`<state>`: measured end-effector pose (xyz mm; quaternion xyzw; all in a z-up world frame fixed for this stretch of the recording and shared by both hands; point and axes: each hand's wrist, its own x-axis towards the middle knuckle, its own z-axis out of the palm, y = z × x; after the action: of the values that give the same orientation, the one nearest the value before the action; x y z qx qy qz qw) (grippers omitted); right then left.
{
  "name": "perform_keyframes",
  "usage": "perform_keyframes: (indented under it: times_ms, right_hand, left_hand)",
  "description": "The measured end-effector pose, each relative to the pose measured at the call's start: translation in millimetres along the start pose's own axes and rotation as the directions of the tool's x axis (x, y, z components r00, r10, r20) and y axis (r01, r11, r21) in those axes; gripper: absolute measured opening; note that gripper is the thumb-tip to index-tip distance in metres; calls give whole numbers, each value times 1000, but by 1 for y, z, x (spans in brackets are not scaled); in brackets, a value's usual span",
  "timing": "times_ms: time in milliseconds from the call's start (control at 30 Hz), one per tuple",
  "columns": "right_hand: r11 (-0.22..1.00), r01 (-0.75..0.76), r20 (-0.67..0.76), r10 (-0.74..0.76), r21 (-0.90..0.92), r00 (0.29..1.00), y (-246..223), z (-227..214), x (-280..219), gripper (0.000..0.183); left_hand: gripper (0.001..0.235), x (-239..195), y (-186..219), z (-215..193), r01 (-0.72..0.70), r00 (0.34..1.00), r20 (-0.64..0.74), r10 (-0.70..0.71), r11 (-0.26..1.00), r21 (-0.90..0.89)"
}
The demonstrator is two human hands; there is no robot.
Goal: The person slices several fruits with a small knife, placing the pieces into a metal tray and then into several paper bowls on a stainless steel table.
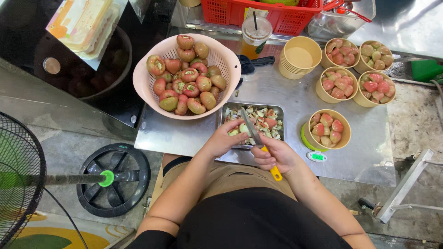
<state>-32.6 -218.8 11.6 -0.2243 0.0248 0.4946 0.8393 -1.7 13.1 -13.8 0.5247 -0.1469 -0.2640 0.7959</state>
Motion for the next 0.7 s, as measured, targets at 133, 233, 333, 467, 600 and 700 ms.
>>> perform_keyframes:
  times_ms: [133, 233, 333, 467, 600, 700]
  right_hand:
    - [372, 181, -126, -666, -910, 735, 10, 14, 4, 36]
    - [171, 87, -48, -657, -981, 753, 10, 27, -4, 54]
    - [140, -2, -88, -611, -990, 786, 5, 36, -5, 58]
    - [254, 118, -55, -582, -960, 811, 5, 29, -1, 58]
    - [297, 157, -60, -608, -942, 792, 10, 4, 11, 50]
    - [350, 252, -44, -656, -902, 754, 14, -13, 20, 41]
  left_hand:
    - [58, -5, 3, 7, -116, 966, -219, 141, 986, 124]
    - [56, -7, 12, 16, -198, 949, -187, 255, 940, 278]
    - [56, -8, 16, 22, -182, 949, -193, 248, 935, 305]
    - [56, -6, 15, 24, -198, 946, -195, 257, 940, 279]
    - [56, -5, 10, 22, -186, 954, -182, 238, 947, 263]
    - [54, -5, 4, 23, -195, 941, -201, 272, 922, 335]
